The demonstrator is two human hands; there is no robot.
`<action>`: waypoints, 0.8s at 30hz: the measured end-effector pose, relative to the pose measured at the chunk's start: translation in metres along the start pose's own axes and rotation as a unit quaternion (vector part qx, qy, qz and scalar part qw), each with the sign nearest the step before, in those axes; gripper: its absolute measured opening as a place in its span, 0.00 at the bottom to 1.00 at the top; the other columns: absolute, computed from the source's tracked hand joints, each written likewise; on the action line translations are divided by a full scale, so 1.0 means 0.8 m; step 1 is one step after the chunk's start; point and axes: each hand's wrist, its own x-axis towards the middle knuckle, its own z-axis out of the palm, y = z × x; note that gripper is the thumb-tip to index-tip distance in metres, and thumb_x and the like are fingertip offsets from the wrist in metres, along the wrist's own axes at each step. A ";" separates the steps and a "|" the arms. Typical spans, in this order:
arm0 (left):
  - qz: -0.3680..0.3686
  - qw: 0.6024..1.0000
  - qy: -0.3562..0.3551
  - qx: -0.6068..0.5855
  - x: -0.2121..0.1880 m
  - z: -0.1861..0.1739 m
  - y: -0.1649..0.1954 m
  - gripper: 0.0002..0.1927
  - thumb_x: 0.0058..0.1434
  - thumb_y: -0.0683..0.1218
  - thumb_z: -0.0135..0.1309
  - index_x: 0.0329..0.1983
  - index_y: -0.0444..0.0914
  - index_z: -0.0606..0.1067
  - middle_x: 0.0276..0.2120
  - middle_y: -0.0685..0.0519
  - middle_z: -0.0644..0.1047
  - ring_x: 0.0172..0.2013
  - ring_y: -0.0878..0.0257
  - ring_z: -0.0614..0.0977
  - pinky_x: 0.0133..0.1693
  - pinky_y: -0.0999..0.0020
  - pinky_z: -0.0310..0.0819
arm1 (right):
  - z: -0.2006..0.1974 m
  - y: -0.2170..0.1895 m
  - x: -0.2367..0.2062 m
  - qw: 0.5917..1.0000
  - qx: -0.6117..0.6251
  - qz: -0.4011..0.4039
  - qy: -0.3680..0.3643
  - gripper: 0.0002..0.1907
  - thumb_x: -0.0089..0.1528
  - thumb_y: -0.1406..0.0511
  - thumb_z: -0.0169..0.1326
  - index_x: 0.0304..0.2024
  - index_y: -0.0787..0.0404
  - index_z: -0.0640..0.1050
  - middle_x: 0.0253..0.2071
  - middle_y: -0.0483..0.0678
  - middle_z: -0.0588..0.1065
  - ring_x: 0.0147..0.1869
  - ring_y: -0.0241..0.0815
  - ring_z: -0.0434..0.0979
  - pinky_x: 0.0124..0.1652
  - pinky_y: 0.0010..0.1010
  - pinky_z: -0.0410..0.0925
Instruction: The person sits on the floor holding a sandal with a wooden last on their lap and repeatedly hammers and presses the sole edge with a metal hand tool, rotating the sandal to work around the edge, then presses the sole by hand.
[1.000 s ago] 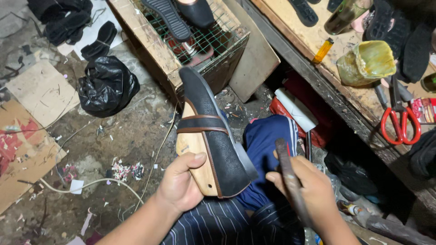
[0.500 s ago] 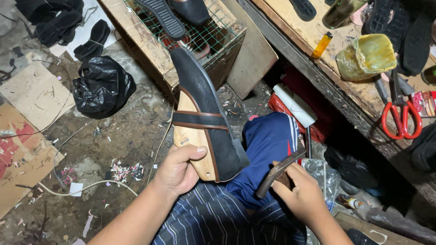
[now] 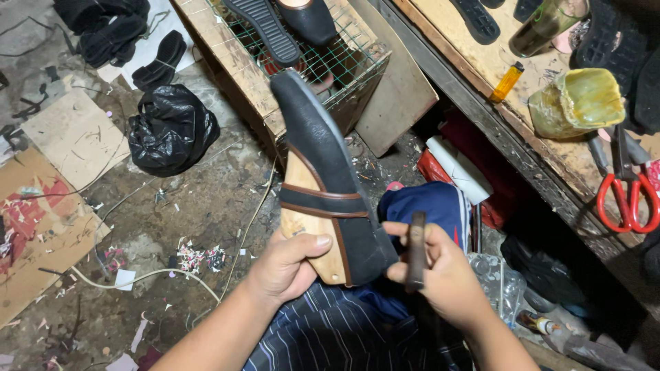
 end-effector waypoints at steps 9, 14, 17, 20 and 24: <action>0.063 0.997 0.019 0.036 0.032 -0.042 0.063 0.25 0.64 0.47 0.58 0.58 0.28 0.68 0.52 0.41 0.78 0.53 0.50 0.81 0.59 0.52 0.75 | 0.036 -0.004 0.039 0.997 -0.023 -0.014 -0.078 0.30 0.48 0.72 0.69 0.52 0.64 0.74 0.45 0.45 0.76 0.45 0.32 0.75 0.47 0.27 0.69; 0.059 0.956 0.165 0.236 0.095 -0.077 0.089 0.23 0.58 0.52 0.63 0.48 0.32 0.72 0.35 0.49 0.78 0.33 0.61 0.82 0.38 0.62 0.81 | 0.051 0.002 0.057 0.957 -0.265 -0.114 -0.040 0.21 0.52 0.65 0.69 0.44 0.64 0.77 0.55 0.39 0.76 0.49 0.32 0.76 0.48 0.26 0.69; 0.053 0.953 0.171 0.246 0.112 -0.079 0.086 0.22 0.56 0.52 0.63 0.45 0.34 0.72 0.31 0.52 0.76 0.29 0.64 0.80 0.32 0.64 0.80 | 0.040 -0.013 0.054 0.964 -0.266 -0.006 0.025 0.20 0.53 0.65 0.68 0.47 0.64 0.80 0.39 0.45 0.79 0.41 0.34 0.75 0.44 0.28 0.70; 0.019 0.949 0.179 0.261 0.126 -0.078 0.086 0.19 0.55 0.53 0.62 0.41 0.35 0.73 0.29 0.54 0.75 0.27 0.65 0.79 0.29 0.65 0.79 | 0.020 -0.029 0.054 0.997 -0.064 -0.042 -0.018 0.33 0.54 0.68 0.64 0.62 0.57 0.73 0.41 0.43 0.78 0.44 0.31 0.76 0.47 0.25 0.69; -0.035 0.937 0.201 0.285 0.139 -0.078 0.088 0.18 0.56 0.54 0.62 0.33 0.36 0.72 0.26 0.53 0.74 0.24 0.63 0.78 0.27 0.66 0.77 | 0.016 -0.033 0.066 0.993 -0.096 -0.062 -0.039 0.22 0.58 0.67 0.61 0.56 0.63 0.78 0.33 0.43 0.77 0.32 0.32 0.75 0.34 0.25 0.70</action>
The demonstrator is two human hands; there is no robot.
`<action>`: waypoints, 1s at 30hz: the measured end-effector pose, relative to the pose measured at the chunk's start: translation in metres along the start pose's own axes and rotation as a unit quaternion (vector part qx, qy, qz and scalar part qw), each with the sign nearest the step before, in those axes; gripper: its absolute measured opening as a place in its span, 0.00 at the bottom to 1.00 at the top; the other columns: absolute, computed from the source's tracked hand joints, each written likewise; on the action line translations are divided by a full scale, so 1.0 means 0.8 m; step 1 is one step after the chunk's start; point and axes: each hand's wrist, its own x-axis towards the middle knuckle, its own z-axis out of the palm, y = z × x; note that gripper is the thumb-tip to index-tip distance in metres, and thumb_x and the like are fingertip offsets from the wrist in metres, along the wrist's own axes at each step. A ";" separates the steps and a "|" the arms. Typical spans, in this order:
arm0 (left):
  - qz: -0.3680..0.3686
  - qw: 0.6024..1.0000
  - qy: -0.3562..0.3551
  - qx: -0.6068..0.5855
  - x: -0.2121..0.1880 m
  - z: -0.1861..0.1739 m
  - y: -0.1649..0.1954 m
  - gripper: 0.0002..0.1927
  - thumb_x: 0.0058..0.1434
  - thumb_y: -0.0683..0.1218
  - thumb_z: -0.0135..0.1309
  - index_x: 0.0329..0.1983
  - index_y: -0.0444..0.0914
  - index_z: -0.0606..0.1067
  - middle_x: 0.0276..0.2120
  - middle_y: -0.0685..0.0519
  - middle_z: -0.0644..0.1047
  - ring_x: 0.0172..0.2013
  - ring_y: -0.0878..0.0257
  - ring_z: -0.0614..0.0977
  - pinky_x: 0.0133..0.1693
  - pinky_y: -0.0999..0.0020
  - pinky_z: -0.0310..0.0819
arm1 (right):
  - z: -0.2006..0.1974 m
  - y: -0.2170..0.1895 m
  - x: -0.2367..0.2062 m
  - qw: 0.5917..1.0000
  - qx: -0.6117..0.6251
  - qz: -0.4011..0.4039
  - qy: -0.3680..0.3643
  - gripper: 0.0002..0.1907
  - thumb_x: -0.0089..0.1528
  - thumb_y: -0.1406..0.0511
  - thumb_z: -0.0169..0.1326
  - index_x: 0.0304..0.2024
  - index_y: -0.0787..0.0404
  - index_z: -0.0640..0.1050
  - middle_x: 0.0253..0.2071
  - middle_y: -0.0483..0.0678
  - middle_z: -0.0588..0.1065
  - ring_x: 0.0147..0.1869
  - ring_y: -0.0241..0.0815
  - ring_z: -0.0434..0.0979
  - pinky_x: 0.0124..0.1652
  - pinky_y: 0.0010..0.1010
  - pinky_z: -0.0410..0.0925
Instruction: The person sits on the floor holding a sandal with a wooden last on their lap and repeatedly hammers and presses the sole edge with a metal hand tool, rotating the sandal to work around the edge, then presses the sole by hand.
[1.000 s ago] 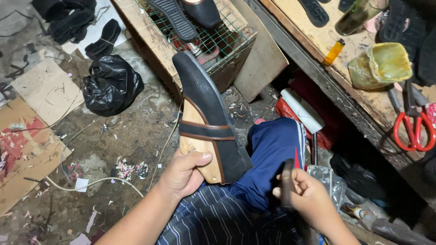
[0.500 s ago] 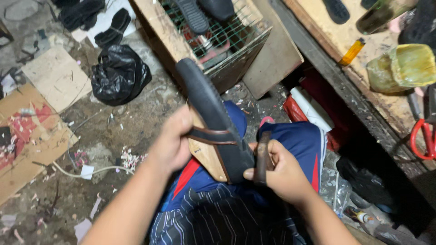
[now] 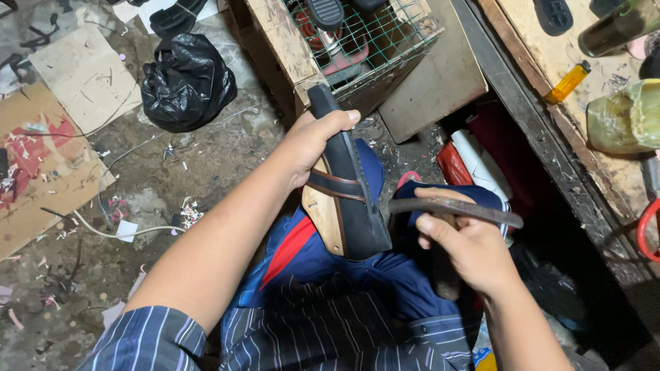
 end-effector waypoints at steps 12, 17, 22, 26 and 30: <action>0.036 0.999 -0.041 -0.002 0.021 0.002 -0.009 0.15 0.55 0.54 0.60 0.33 0.37 0.77 0.27 0.55 0.77 0.26 0.67 0.78 0.31 0.70 0.73 | 0.008 0.000 0.074 0.992 -0.023 0.042 -0.114 0.11 0.59 0.63 0.62 0.35 0.66 0.78 0.22 0.43 0.71 0.21 0.34 0.68 0.22 0.28 0.63; 0.103 0.994 0.018 0.041 0.033 0.008 -0.017 0.14 0.55 0.52 0.61 0.31 0.36 0.75 0.28 0.54 0.74 0.27 0.67 0.76 0.29 0.70 0.71 | 0.025 -0.042 0.100 0.974 -0.144 -0.069 -0.162 0.12 0.60 0.60 0.62 0.35 0.64 0.80 0.31 0.42 0.78 0.34 0.34 0.74 0.34 0.30 0.68; 0.109 0.981 0.136 0.083 0.029 0.023 -0.004 0.15 0.51 0.51 0.63 0.30 0.38 0.72 0.25 0.55 0.76 0.25 0.67 0.79 0.27 0.68 0.75 | 0.042 -0.067 0.092 0.921 -0.383 0.068 -0.026 0.16 0.55 0.55 0.66 0.34 0.60 0.81 0.25 0.44 0.77 0.30 0.38 0.76 0.34 0.33 0.67; 0.080 0.989 0.096 0.081 0.023 0.021 0.005 0.13 0.51 0.51 0.61 0.27 0.36 0.75 0.22 0.54 0.76 0.21 0.65 0.78 0.25 0.66 0.75 | 0.045 -0.041 0.070 0.992 -0.119 -0.037 -0.025 0.14 0.58 0.60 0.64 0.38 0.61 0.77 0.32 0.42 0.76 0.36 0.32 0.73 0.37 0.28 0.68; 0.038 0.992 0.077 0.092 0.024 0.019 -0.001 0.14 0.52 0.50 0.61 0.25 0.34 0.77 0.21 0.52 0.77 0.19 0.63 0.79 0.23 0.65 0.75 | 0.030 -0.014 0.040 0.978 -0.194 -0.068 0.017 0.12 0.59 0.62 0.65 0.37 0.61 0.77 0.31 0.43 0.74 0.36 0.33 0.73 0.37 0.27 0.68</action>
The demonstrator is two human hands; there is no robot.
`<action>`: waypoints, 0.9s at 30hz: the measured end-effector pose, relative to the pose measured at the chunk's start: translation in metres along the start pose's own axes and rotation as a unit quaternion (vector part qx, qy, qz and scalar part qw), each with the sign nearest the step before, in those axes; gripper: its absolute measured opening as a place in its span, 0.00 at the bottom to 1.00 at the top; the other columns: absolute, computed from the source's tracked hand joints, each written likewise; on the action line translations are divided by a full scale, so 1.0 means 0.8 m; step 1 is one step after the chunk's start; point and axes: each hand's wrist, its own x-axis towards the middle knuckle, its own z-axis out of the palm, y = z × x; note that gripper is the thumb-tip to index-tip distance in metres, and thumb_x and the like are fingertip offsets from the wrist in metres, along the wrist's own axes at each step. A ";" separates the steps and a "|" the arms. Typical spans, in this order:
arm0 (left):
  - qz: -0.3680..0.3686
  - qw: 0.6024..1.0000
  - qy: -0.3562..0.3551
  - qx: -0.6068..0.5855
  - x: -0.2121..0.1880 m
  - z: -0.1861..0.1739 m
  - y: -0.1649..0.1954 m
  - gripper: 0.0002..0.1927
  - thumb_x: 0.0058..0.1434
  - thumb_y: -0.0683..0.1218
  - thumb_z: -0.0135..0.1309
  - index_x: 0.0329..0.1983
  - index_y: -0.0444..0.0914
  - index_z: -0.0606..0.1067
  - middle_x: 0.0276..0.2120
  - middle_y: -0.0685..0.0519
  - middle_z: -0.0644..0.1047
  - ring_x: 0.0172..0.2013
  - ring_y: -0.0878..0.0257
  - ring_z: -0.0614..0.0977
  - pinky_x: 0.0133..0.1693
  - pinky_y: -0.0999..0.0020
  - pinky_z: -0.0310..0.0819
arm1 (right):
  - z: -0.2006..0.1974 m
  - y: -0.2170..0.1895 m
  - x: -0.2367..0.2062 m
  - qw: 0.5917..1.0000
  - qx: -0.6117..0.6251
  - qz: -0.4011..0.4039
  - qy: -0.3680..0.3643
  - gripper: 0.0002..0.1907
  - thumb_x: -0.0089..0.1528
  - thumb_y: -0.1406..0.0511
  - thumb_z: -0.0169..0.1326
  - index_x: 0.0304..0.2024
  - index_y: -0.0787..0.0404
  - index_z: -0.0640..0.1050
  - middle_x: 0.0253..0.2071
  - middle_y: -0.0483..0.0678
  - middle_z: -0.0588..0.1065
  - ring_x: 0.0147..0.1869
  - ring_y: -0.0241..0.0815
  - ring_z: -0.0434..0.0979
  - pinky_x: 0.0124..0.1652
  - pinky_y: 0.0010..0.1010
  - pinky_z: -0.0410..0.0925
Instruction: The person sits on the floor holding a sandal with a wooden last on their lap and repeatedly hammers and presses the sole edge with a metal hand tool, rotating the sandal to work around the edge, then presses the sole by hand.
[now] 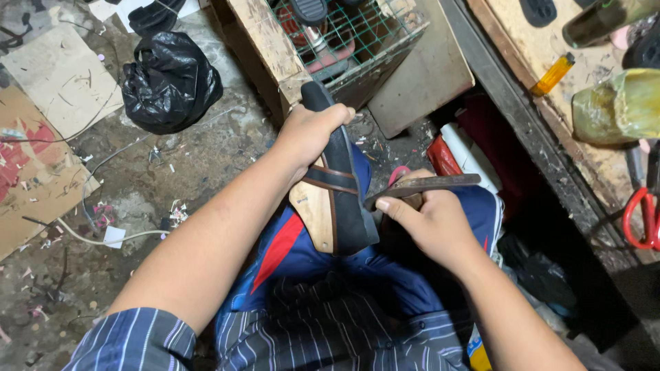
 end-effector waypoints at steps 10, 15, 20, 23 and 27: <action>-0.022 0.999 0.003 -0.024 0.000 0.000 0.002 0.15 0.52 0.50 0.62 0.25 0.32 0.78 0.21 0.50 0.79 0.19 0.61 0.81 0.23 0.64 0.77 | 0.007 -0.027 -0.043 0.988 -0.130 -0.077 0.040 0.10 0.57 0.63 0.64 0.37 0.59 0.77 0.27 0.45 0.78 0.30 0.38 0.80 0.31 0.29 0.71; -0.010 0.999 0.038 -0.033 0.009 -0.002 0.006 0.16 0.52 0.51 0.62 0.26 0.30 0.78 0.22 0.48 0.80 0.19 0.61 0.82 0.23 0.64 0.78 | 0.023 -0.030 -0.025 0.954 -0.221 -0.184 0.085 0.10 0.57 0.65 0.64 0.36 0.60 0.77 0.30 0.51 0.78 0.33 0.49 0.80 0.32 0.34 0.71; 0.041 0.997 0.069 0.019 0.022 -0.001 0.015 0.17 0.53 0.51 0.62 0.25 0.29 0.79 0.23 0.50 0.80 0.22 0.65 0.80 0.26 0.65 0.77 | 0.024 -0.034 0.000 0.963 -0.188 -0.159 0.112 0.11 0.57 0.65 0.64 0.36 0.60 0.76 0.27 0.50 0.78 0.30 0.46 0.81 0.31 0.32 0.72; 0.062 0.995 0.079 0.029 0.031 0.002 0.019 0.16 0.51 0.51 0.62 0.25 0.31 0.78 0.23 0.52 0.79 0.23 0.66 0.80 0.27 0.66 0.77 | 0.023 -0.035 0.012 0.959 -0.193 -0.169 0.116 0.10 0.57 0.66 0.64 0.36 0.61 0.76 0.27 0.50 0.77 0.30 0.46 0.80 0.31 0.33 0.72; 0.042 0.992 0.094 0.075 0.045 0.005 0.024 0.18 0.51 0.52 0.63 0.23 0.31 0.78 0.22 0.52 0.79 0.23 0.67 0.80 0.27 0.66 0.77 | 0.022 -0.027 0.028 0.970 -0.166 -0.137 0.115 0.10 0.57 0.65 0.64 0.35 0.61 0.76 0.26 0.48 0.78 0.29 0.43 0.81 0.31 0.31 0.72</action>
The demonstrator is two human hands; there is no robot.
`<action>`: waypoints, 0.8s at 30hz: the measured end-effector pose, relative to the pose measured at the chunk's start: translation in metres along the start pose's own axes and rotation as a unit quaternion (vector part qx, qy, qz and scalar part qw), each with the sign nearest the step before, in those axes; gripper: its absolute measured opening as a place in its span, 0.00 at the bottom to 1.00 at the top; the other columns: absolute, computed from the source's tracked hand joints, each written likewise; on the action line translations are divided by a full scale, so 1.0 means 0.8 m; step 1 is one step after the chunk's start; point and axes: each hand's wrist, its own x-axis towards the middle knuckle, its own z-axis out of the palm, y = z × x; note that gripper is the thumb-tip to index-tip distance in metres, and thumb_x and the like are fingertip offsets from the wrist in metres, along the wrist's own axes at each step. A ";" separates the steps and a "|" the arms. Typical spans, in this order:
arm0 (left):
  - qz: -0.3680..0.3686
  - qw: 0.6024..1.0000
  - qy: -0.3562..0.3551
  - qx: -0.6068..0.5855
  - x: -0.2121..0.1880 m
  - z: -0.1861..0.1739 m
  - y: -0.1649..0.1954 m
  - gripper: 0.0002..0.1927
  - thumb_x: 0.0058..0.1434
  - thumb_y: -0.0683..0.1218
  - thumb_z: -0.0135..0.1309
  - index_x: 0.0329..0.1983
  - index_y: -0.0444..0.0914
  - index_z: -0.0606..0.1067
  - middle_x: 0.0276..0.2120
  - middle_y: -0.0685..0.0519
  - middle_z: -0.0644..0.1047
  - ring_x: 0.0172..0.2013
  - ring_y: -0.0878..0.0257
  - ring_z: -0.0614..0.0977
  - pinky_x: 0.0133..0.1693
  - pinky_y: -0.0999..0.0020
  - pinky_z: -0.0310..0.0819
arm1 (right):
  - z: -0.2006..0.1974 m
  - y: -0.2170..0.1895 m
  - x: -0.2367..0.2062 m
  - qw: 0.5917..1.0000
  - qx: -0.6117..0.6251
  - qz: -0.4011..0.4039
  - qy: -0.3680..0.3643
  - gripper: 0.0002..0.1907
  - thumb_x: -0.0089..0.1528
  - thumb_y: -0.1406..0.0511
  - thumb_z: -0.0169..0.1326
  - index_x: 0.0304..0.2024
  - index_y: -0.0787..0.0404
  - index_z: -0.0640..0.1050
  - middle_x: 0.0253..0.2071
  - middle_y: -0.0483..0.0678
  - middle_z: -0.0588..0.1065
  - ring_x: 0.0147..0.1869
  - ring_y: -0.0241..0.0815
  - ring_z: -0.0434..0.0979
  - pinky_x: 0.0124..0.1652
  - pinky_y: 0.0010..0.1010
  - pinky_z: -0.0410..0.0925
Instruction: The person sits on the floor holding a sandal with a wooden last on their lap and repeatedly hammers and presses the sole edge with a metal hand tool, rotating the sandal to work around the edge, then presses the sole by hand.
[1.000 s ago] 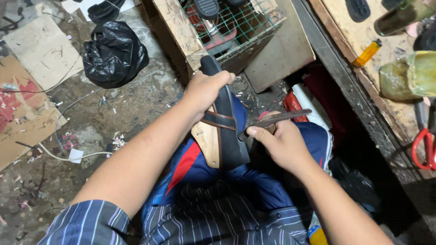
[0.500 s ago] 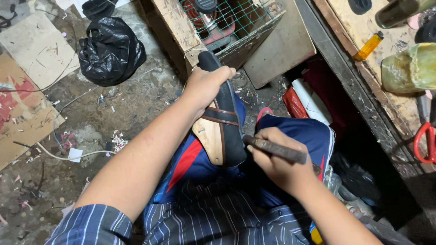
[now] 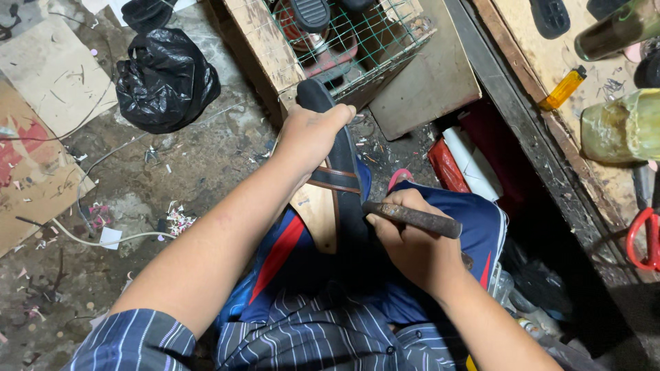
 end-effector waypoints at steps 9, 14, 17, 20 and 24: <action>0.002 1.000 -0.018 0.002 0.010 0.004 0.009 0.19 0.53 0.54 0.60 0.22 0.32 0.76 0.21 0.51 0.79 0.21 0.64 0.80 0.26 0.65 0.76 | -0.002 0.020 0.042 0.981 0.092 0.147 -0.088 0.12 0.53 0.64 0.65 0.35 0.62 0.77 0.28 0.48 0.78 0.32 0.40 0.79 0.34 0.30 0.71; -0.024 0.981 0.032 0.190 -0.024 0.037 0.014 0.35 0.46 0.62 0.65 0.43 0.29 0.70 0.35 0.38 0.81 0.35 0.48 0.84 0.39 0.56 0.77 | -0.024 0.026 0.071 0.964 -0.075 0.146 -0.210 0.14 0.50 0.60 0.68 0.32 0.61 0.80 0.32 0.49 0.77 0.39 0.49 0.76 0.37 0.40 0.67; -0.002 0.964 -0.011 0.267 -0.053 0.061 0.011 0.47 0.44 0.65 0.67 0.53 0.27 0.64 0.45 0.33 0.78 0.46 0.42 0.81 0.48 0.53 0.74 | -0.034 0.030 0.049 0.947 -0.114 0.136 -0.266 0.15 0.51 0.60 0.67 0.39 0.57 0.81 0.35 0.51 0.77 0.43 0.54 0.76 0.40 0.41 0.67; 0.039 0.974 -0.021 0.221 -0.059 0.060 0.009 0.47 0.44 0.64 0.68 0.51 0.25 0.65 0.45 0.33 0.77 0.47 0.46 0.82 0.49 0.56 0.75 | -0.054 0.037 0.016 0.958 0.026 0.147 -0.243 0.13 0.54 0.61 0.64 0.34 0.64 0.79 0.33 0.53 0.76 0.38 0.48 0.78 0.41 0.38 0.70; 0.010 0.997 -0.022 0.080 -0.054 0.026 0.002 0.33 0.43 0.58 0.66 0.42 0.29 0.72 0.37 0.44 0.81 0.37 0.56 0.85 0.40 0.62 0.82 | -0.094 0.035 -0.031 0.963 0.185 0.135 -0.145 0.15 0.57 0.68 0.59 0.46 0.65 0.76 0.42 0.52 0.76 0.46 0.42 0.77 0.46 0.32 0.70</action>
